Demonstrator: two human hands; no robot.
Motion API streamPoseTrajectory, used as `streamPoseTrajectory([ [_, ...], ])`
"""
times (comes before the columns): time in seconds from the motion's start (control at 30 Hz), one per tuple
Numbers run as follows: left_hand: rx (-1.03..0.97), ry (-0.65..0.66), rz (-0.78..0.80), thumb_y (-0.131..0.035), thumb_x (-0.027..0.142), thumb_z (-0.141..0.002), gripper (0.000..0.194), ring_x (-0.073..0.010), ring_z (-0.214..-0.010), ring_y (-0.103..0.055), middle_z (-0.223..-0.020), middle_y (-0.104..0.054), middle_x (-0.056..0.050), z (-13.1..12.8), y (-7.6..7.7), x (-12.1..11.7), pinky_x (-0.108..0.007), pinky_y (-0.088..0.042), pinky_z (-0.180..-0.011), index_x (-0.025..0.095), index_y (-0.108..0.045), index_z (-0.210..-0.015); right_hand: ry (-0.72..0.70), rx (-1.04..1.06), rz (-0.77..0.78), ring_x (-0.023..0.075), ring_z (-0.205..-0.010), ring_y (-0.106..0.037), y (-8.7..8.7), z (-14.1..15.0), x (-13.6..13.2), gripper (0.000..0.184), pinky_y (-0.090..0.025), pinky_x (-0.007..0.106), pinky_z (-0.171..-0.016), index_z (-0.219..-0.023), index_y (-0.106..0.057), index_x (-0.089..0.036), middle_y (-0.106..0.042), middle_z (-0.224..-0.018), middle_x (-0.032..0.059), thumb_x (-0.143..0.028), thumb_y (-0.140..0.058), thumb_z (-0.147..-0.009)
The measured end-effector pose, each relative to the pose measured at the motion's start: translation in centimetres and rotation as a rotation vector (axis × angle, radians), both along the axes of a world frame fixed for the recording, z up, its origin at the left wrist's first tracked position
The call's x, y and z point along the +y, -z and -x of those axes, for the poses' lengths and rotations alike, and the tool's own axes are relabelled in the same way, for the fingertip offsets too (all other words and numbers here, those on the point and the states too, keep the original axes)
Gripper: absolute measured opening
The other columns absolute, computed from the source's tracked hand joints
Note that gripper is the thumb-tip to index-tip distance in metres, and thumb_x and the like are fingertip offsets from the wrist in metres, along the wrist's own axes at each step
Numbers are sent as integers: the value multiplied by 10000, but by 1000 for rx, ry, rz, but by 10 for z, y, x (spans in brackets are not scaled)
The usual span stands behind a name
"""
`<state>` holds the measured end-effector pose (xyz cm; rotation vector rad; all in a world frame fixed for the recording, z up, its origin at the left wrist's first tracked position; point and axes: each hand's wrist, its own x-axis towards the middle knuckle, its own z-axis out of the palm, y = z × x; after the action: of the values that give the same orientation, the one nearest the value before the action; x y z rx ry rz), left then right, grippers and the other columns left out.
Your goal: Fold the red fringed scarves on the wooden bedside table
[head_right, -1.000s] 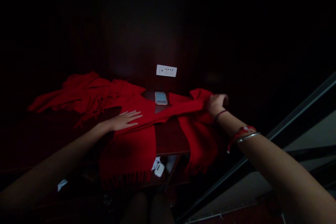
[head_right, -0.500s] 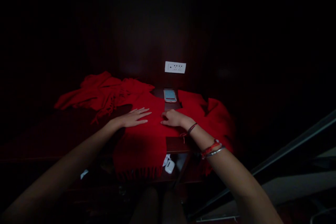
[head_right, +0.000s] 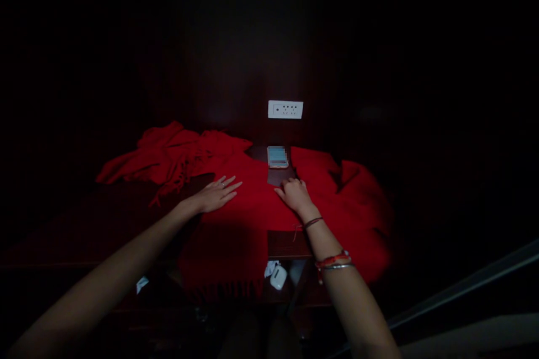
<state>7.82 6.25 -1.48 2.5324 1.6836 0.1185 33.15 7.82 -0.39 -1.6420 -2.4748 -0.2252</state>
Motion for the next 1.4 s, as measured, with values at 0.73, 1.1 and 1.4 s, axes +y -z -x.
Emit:
streamPoseTrajectory([
  [0.73,-89,-92,-113,-203,426,-827,500,-197,-1180,-233,-1293,-287,-67,28,13,28,-363,-208,-938,176,-248,-1257,-124,346,-141,140,-820,-521,8,-2,3,173,-355,220,-718,-868,-512,-166,-583,-877,60,-253,-382,-794],
  [1.1,-420,-96,-312,-441,163,-727,336,-134,-830,-515,-869,-571,-47,48,12,48,-245,-382,-790,111,-488,-1055,-106,142,144,165,-787,-552,-32,1,25,279,-378,225,-666,-889,-577,-167,-603,-894,79,-310,-354,-805],
  [1.4,-239,197,-309,-350,370,-807,418,-170,-1122,-318,-1219,-362,-76,22,2,29,-302,-257,-922,188,-374,-1183,-59,133,551,128,-683,-540,-43,18,47,224,-399,194,-593,-845,-604,-95,-613,-804,54,-116,-499,-648],
])
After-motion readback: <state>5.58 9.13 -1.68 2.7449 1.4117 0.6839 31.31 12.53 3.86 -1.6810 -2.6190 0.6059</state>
